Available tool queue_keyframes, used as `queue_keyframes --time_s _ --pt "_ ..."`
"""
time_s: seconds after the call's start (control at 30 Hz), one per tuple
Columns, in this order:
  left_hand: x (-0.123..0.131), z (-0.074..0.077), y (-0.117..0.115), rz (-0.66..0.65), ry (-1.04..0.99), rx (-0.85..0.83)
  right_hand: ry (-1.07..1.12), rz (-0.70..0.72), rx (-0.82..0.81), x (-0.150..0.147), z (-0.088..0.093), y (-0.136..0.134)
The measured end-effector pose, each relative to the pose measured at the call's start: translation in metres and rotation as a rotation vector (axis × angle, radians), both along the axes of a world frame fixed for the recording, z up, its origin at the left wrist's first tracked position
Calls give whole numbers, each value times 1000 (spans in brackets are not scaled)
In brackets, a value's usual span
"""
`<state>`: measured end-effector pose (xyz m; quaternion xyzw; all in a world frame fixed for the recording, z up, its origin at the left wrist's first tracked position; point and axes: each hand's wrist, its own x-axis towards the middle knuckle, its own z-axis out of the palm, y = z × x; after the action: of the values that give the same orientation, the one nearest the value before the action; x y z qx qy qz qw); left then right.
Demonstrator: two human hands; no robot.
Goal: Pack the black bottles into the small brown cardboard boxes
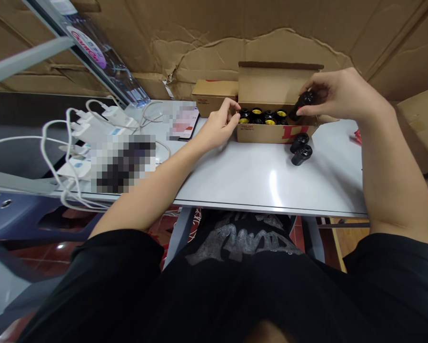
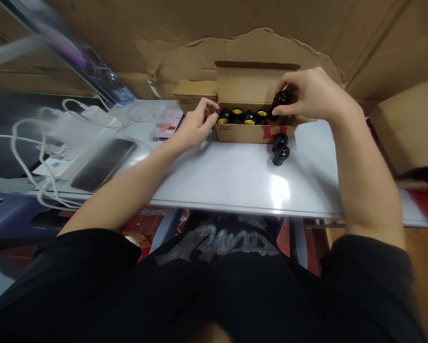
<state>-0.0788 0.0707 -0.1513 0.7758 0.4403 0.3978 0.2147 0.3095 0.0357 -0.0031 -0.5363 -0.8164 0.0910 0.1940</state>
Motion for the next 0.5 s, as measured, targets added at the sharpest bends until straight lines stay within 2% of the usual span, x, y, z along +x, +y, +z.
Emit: queue_keyframes --time_s 0.13,0.37,0.5 --pt "-1 0 0 0 5 -3 43 -46 -70 0 0 -1" --pt "0 1 -1 -2 6 -11 77 -30 -116 2 0 -1" --pt "0 1 -1 -2 3 -14 -8 -20 -52 8 -2 8"
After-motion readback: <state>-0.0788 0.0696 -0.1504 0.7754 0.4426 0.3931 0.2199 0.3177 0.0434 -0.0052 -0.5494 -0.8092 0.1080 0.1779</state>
